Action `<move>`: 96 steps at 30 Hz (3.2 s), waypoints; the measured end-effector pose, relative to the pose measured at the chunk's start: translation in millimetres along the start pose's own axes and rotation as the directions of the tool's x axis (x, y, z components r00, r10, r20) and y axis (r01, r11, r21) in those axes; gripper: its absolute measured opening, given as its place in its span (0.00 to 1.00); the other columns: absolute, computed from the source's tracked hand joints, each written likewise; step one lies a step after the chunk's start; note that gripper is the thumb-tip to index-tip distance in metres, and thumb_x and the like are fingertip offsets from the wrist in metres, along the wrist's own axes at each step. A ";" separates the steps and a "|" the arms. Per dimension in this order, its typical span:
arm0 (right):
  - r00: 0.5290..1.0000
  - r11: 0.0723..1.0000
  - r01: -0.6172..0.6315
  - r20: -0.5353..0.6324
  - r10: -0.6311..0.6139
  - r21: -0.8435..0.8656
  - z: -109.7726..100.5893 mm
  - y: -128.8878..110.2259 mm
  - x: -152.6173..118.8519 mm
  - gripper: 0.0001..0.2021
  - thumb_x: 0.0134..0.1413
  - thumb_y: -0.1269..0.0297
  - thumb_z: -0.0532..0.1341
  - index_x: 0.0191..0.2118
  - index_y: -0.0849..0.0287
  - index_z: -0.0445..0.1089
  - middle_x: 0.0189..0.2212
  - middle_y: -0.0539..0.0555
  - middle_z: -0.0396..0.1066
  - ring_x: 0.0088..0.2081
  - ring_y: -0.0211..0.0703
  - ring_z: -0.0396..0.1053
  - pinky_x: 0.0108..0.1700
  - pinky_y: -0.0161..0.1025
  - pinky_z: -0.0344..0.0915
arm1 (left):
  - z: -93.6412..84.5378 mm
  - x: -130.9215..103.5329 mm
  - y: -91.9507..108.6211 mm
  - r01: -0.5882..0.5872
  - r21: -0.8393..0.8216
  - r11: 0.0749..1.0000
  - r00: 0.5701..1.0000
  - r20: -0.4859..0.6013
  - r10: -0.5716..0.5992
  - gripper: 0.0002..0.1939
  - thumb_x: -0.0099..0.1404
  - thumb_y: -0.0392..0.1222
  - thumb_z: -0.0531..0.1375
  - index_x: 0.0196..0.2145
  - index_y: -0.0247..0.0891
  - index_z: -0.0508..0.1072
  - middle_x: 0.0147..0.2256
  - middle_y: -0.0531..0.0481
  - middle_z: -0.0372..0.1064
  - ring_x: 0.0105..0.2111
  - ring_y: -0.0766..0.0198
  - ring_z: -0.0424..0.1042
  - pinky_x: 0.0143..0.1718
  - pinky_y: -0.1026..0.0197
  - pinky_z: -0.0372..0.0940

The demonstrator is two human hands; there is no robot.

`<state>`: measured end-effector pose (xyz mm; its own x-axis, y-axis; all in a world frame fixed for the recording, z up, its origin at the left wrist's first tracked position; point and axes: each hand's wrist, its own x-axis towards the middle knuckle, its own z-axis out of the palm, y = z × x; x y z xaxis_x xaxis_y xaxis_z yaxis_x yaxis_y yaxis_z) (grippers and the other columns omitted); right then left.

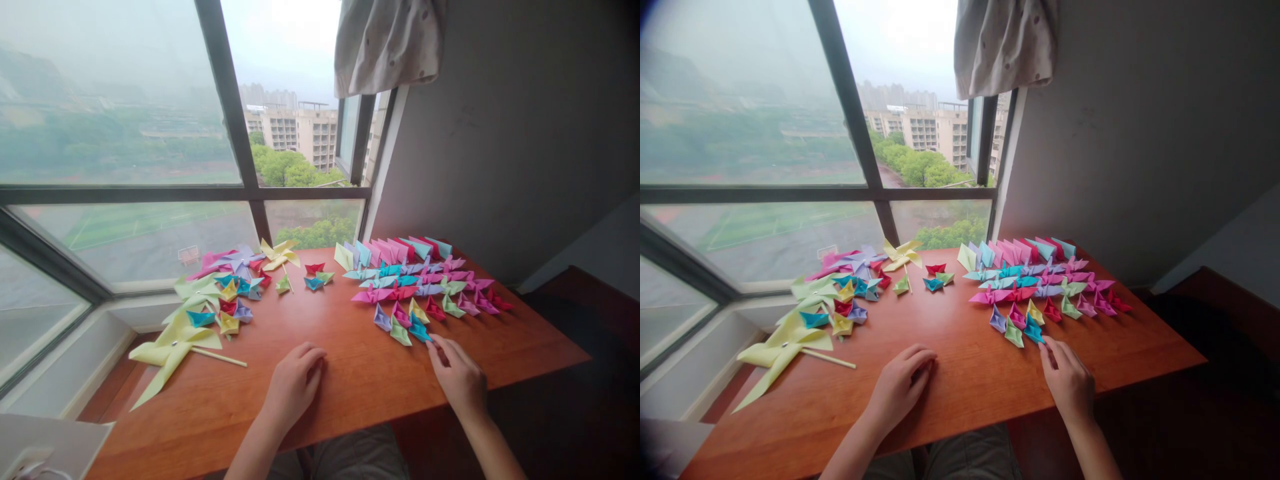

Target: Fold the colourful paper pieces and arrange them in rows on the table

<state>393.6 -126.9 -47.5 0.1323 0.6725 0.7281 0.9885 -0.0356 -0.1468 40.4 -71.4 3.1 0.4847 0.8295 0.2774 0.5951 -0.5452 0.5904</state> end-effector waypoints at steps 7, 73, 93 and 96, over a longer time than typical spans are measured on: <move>0.999 0.996 -0.028 -0.039 0.032 0.087 -13.2 -16.7 5.0 0.11 0.63 0.60 0.58 0.41 0.59 0.76 0.30 0.55 0.77 0.26 0.38 0.72 0.35 0.34 0.65 | 0.2 0.0 -0.3 0.012 -0.029 0.999 1.000 0.007 -0.012 0.11 0.66 0.31 0.53 0.41 0.42 0.73 0.39 0.48 0.73 0.38 0.60 0.72 0.40 0.62 0.66; 0.924 0.585 -0.224 0.361 -0.128 0.780 -4.9 -130.9 18.6 0.11 0.57 0.68 0.60 0.47 0.56 0.72 0.41 0.57 0.74 0.40 0.44 0.73 0.44 0.39 0.73 | 6.8 7.6 17.2 0.002 -0.333 0.943 1.000 -0.015 -0.007 0.15 0.60 0.26 0.54 0.37 0.40 0.77 0.35 0.47 0.73 0.35 0.62 0.73 0.39 0.63 0.68; 0.860 0.603 -0.276 0.472 -0.192 0.748 -2.1 -133.8 16.6 0.06 0.59 0.66 0.59 0.38 0.57 0.75 0.34 0.54 0.75 0.35 0.42 0.73 0.39 0.37 0.71 | 14.2 0.2 16.6 0.064 -0.250 0.966 0.996 -0.044 -0.077 0.13 0.57 0.27 0.56 0.36 0.41 0.76 0.32 0.49 0.74 0.31 0.62 0.72 0.34 0.64 0.67; 0.853 0.617 -0.255 0.474 -0.219 0.744 -1.8 -134.5 15.9 0.05 0.59 0.67 0.60 0.36 0.57 0.75 0.32 0.54 0.75 0.35 0.42 0.72 0.38 0.37 0.70 | 13.9 0.2 14.8 0.060 -0.245 0.968 0.996 -0.045 -0.073 0.14 0.56 0.27 0.56 0.36 0.41 0.76 0.33 0.50 0.75 0.31 0.62 0.73 0.34 0.63 0.68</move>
<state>262.9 -112.8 -14.9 -0.1386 0.9318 0.3354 0.5222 0.3565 -0.7747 58.2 -81.0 1.3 0.4104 0.8719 0.2672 0.4481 -0.4480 0.7736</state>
